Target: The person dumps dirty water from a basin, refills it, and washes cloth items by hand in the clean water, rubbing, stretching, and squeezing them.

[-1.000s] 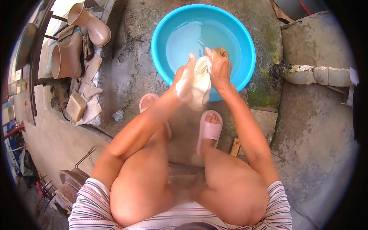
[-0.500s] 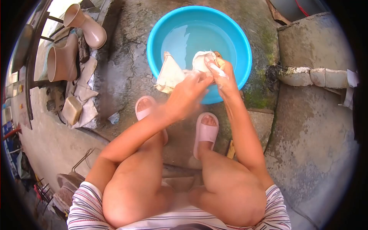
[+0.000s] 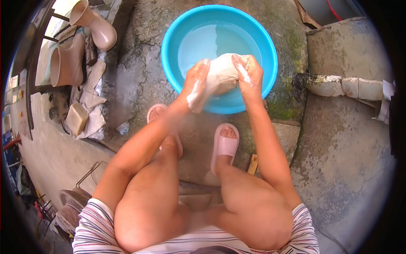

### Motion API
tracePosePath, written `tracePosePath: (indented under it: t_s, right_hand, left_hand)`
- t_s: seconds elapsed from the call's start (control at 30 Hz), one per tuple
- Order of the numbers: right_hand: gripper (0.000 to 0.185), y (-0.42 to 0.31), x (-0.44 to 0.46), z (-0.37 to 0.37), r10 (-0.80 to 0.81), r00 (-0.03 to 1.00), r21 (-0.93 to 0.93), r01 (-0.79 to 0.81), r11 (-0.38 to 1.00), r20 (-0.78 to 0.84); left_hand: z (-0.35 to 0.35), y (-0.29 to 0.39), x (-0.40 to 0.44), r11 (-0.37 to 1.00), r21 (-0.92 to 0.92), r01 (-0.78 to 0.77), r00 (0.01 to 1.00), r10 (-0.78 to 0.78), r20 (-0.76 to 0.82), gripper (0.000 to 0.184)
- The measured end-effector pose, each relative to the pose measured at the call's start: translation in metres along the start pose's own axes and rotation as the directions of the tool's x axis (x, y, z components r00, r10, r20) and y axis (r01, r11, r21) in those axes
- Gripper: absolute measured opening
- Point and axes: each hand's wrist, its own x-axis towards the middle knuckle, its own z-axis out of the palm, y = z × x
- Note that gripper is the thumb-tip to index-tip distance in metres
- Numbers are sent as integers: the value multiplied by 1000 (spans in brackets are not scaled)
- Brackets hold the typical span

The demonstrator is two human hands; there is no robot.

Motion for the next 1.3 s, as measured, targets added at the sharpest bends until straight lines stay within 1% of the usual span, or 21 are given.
tracePosePath:
  t_s: [0.03,0.17,0.23,0.27,0.3,0.33,0.37,0.4,0.47,0.5,0.6,0.63,0.67,0.73,0.8,0.87,1.0,1.07,1.17,1.23,1.3]
  right_hand:
    - [16,-3,-5,3,1,1000,0,-1,1000,-1]
    - [22,-13,-16,21,-170,985,-157,166,974,-11]
    - [22,-15,-14,24,-109,992,-198,119,973,61]
    - [22,-16,-13,27,-80,992,-219,99,971,96]
    - [23,-18,-12,29,-55,990,-241,85,967,130]
    - [23,-19,-19,32,-56,991,-240,85,967,123]
    - [22,-21,-33,36,-253,962,-246,270,931,97]
    - [21,-22,-37,38,-452,888,-259,457,851,85]
    - [23,-11,-32,39,-406,910,-247,414,876,87]
    - [25,-4,-28,40,-355,932,-230,363,903,75]
    - [27,-20,-28,40,-78,992,-298,104,949,97]
    - [27,-34,-39,53,-465,879,-298,474,828,108]
    - [28,-40,-49,59,-765,631,-292,762,578,130]
    - [32,8,-26,48,-641,752,-200,658,726,151]
    - [33,33,12,23,-236,952,-325,289,900,194]
    - [32,39,25,16,-212,970,-266,237,935,119]
    - [32,55,60,0,-38,994,-263,65,963,106]
    - [23,98,74,-6,86,980,-429,0,903,182]
    - [31,126,71,6,135,985,-812,11,583,111]
    - [39,134,51,28,166,910,-891,311,332,380]
    - [36,137,37,26,146,871,-860,412,303,468]
  left_hand:
    - [17,14,-5,976,-219,-1,996,-19,-89,28]
    - [1,0,8,988,-51,147,974,-154,-164,29]
    - [-11,-30,19,502,-795,339,793,301,529,33]
    - [-6,-34,11,504,-794,340,794,299,529,33]
    - [19,-10,-11,882,-443,163,965,-49,257,31]
    - [34,3,-24,977,95,191,965,-169,-199,31]
    - [26,0,-19,975,193,110,983,-78,-167,31]
    - [13,-4,-9,977,189,103,984,-72,-163,31]
    - [-9,-15,0,966,-205,161,985,-145,91,28]
    - [3,-11,-13,966,-220,134,985,-154,-75,27]
    - [18,4,-24,948,197,252,960,-220,-173,22]
    - [0,-20,-15,979,188,-79,993,94,-70,25]
    - [-3,-21,-16,981,179,-77,993,91,-74,25]
    - [-6,-18,-13,988,87,126,987,-117,-108,27]
    - [11,29,-14,917,286,278,958,-244,-148,25]
    - [-7,37,16,633,772,61,997,-75,-17,31]
    - [-45,35,48,227,915,-333,887,404,223,41]
    - [-69,0,63,-96,925,-367,868,323,378,49]
    - [-72,-37,64,-265,926,-270,958,23,286,49]
    - [-68,-45,64,-491,823,-286,958,-155,241,55]
    - [-64,-40,69,-523,799,-297,945,-283,165,55]
